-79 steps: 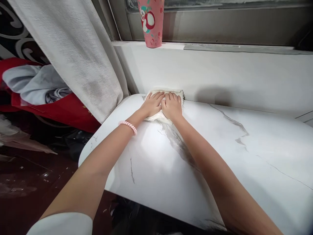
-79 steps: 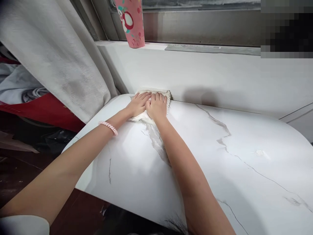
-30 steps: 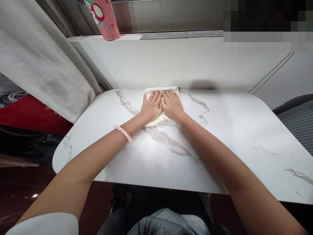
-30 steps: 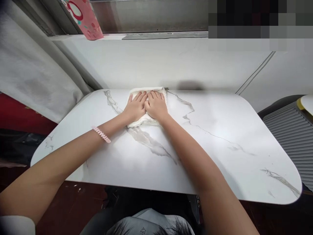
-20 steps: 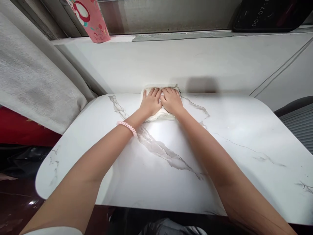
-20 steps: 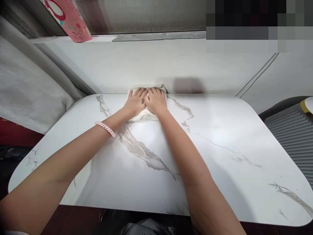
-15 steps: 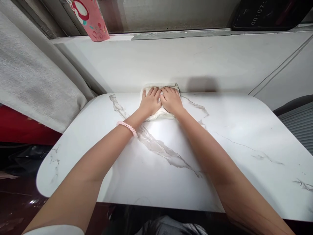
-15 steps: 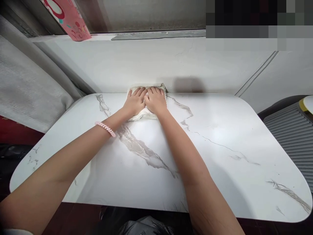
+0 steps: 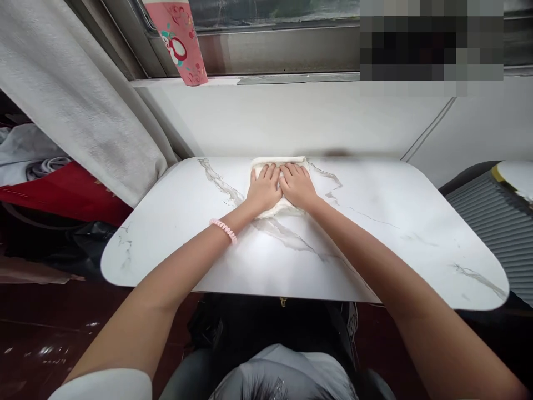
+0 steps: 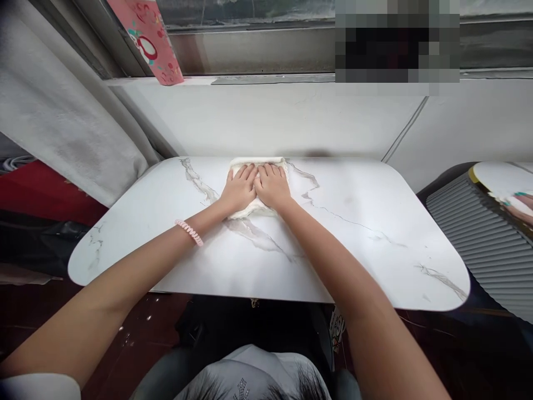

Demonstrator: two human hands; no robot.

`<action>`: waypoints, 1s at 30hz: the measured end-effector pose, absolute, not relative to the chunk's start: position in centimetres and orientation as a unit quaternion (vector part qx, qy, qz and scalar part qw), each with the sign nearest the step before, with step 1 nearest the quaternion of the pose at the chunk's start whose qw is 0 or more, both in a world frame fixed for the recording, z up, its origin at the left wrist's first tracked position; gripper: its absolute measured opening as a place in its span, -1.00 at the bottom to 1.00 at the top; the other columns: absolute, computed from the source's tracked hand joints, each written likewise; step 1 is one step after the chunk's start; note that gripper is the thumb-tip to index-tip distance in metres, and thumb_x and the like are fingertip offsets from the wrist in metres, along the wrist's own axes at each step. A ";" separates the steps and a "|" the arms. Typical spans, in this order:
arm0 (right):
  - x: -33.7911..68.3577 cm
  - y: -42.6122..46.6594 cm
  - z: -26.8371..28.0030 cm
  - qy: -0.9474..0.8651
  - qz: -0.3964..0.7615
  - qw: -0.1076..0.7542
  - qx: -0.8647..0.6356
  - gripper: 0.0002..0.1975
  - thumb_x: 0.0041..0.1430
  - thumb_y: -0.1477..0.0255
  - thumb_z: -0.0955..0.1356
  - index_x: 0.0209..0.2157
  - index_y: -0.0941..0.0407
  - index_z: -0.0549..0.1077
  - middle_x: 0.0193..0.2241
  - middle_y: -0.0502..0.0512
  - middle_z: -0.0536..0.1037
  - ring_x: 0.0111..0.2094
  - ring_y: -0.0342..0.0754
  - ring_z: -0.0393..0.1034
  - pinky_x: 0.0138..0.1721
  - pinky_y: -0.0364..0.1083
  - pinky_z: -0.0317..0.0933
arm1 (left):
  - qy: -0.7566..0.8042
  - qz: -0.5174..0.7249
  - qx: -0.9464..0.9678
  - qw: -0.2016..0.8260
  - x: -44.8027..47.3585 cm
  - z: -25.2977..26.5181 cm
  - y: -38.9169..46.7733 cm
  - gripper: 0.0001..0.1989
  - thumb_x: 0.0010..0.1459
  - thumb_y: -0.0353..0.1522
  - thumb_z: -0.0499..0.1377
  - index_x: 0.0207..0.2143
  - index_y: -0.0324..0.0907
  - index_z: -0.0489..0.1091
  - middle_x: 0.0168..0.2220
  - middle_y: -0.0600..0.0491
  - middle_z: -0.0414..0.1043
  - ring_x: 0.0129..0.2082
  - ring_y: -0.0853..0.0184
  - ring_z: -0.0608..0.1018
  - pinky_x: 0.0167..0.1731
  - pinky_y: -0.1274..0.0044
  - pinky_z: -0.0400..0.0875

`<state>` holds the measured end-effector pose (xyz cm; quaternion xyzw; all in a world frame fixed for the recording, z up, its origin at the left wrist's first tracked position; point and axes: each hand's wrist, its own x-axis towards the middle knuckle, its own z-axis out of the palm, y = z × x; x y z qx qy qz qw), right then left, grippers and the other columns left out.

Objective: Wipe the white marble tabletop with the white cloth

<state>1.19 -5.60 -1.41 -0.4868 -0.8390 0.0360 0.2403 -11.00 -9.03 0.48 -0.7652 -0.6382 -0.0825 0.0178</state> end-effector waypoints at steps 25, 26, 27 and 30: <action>11.1 -17.8 0.2 -0.860 0.064 0.202 -0.465 -0.49 0.28 0.35 0.11 0.19 0.24 0.27 0.17 0.27 0.35 0.21 0.14 0.13 0.30 0.16 -0.08 | -0.584 -0.093 -0.806 -0.035 -2.7 0.4 -20.5 -0.39 0.30 -0.30 -0.17 0.34 -0.38 0.01 0.37 -0.20 -0.03 0.37 -0.01 0.00 0.28 -0.03 -0.19; 11.4 -16.9 0.1 -0.857 0.063 0.205 -0.469 -0.50 0.29 0.35 0.11 0.19 0.23 0.27 0.17 0.27 0.35 0.22 0.13 0.13 0.29 0.15 -0.07 | -0.583 -0.097 -0.806 -0.036 -2.3 0.4 -19.6 -0.39 0.30 -0.30 -0.17 0.34 -0.38 0.01 0.37 -0.20 -0.03 0.37 -0.01 0.01 0.28 -0.03 -0.20; 11.8 -15.9 0.0 -0.855 0.061 0.206 -0.472 -0.50 0.29 0.35 0.11 0.19 0.22 0.27 0.17 0.26 0.34 0.22 0.13 0.13 0.29 0.15 -0.06 | -0.582 -0.103 -0.805 -0.036 -1.9 0.4 -18.7 -0.39 0.30 -0.31 -0.17 0.34 -0.37 0.02 0.37 -0.19 -0.03 0.37 -0.01 0.01 0.28 -0.03 -0.20; 12.9 -12.6 -0.4 -0.853 0.045 0.196 -0.481 -0.50 0.29 0.37 0.10 0.19 0.23 0.27 0.20 0.28 0.32 0.24 0.12 0.11 0.28 0.15 -0.07 | -0.584 -0.117 -0.802 -0.037 -0.7 0.3 -15.5 -0.41 0.31 -0.32 -0.20 0.34 -0.34 0.02 0.37 -0.17 -0.02 0.37 0.01 0.02 0.28 -0.02 -0.20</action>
